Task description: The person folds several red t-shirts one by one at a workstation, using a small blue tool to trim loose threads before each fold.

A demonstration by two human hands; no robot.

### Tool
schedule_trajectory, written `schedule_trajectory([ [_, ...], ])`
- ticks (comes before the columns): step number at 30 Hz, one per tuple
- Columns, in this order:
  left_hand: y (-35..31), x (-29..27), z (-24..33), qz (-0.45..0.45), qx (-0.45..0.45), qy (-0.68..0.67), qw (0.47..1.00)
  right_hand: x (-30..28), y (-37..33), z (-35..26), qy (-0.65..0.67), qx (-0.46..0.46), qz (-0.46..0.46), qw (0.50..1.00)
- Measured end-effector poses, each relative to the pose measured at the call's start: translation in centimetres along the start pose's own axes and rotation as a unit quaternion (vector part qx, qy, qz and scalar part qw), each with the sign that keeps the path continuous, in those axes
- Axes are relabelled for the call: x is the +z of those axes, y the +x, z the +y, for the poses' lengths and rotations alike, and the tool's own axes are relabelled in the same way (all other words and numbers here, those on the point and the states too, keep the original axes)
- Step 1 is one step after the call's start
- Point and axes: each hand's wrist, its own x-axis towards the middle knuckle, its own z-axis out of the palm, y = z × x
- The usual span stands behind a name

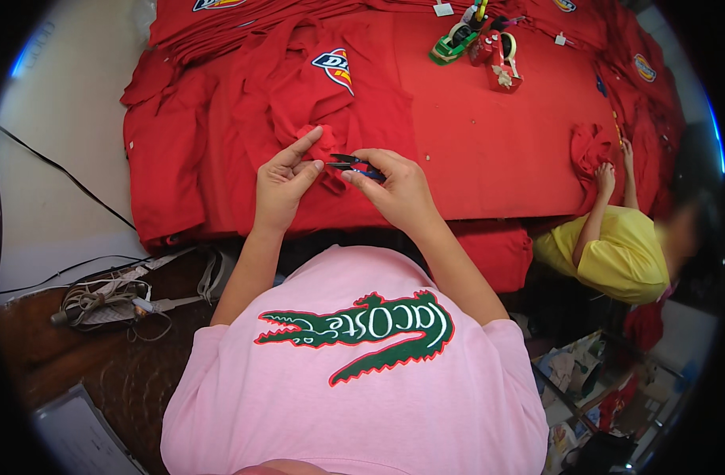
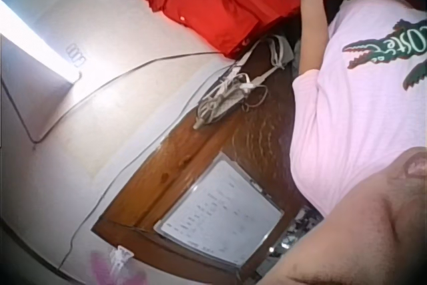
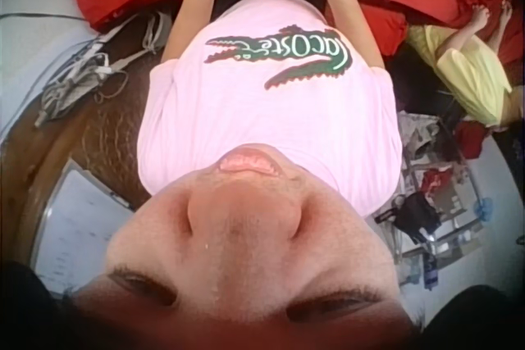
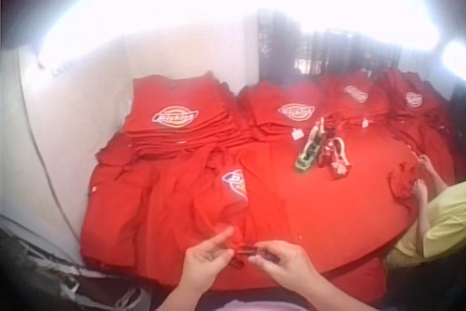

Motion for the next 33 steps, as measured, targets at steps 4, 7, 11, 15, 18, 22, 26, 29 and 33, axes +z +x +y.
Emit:
schedule_trajectory([
  [4, 0.1, 0.3, 0.4, -0.001, 0.001, 0.005, 1.0, -0.2, 0.6, -0.5, -0.001, -0.004, -0.016, 1.0],
  [7, 0.1, -0.1, 0.4, -0.015, -0.001, 0.013, 1.0, -0.4, 0.8, -0.4, -0.017, -0.006, -0.017, 1.0],
  [11, 0.3, -0.4, 0.2, -0.02, -0.001, 0.029, 0.999, -0.6, 0.9, -0.1, -0.012, -0.011, -0.015, 1.0],
  [15, 0.4, 0.3, 0.6, -0.013, -0.003, 0.026, 1.0, -0.7, 0.8, 1.0, 0.0, 0.0, 0.008, 1.0],
  [18, 0.6, -0.2, 0.0, -0.019, -0.001, 0.037, 0.999, -0.8, 0.8, 1.2, -0.016, 0.006, 0.07, 0.997],
  [22, 1.0, -0.1, -0.7, -0.017, 0.007, 0.034, 0.999, 0.3, 0.9, 0.1, 0.094, -0.099, 0.072, 0.988],
  [26, 1.1, 1.5, -0.3, 0.013, 0.003, -0.016, 1.0, 0.7, 1.6, -0.1, -0.022, -0.127, 0.018, 0.992],
  [29, 0.9, 0.5, -1.0, 0.025, -0.005, 0.007, 1.0, -0.1, 1.5, 0.3, 0.053, -0.111, -0.122, 0.985],
  [33, 0.9, 0.1, -0.8, 0.047, 0.008, -0.021, 0.999, -1.9, 0.1, 0.6, 0.238, -0.027, -0.344, 0.908],
])
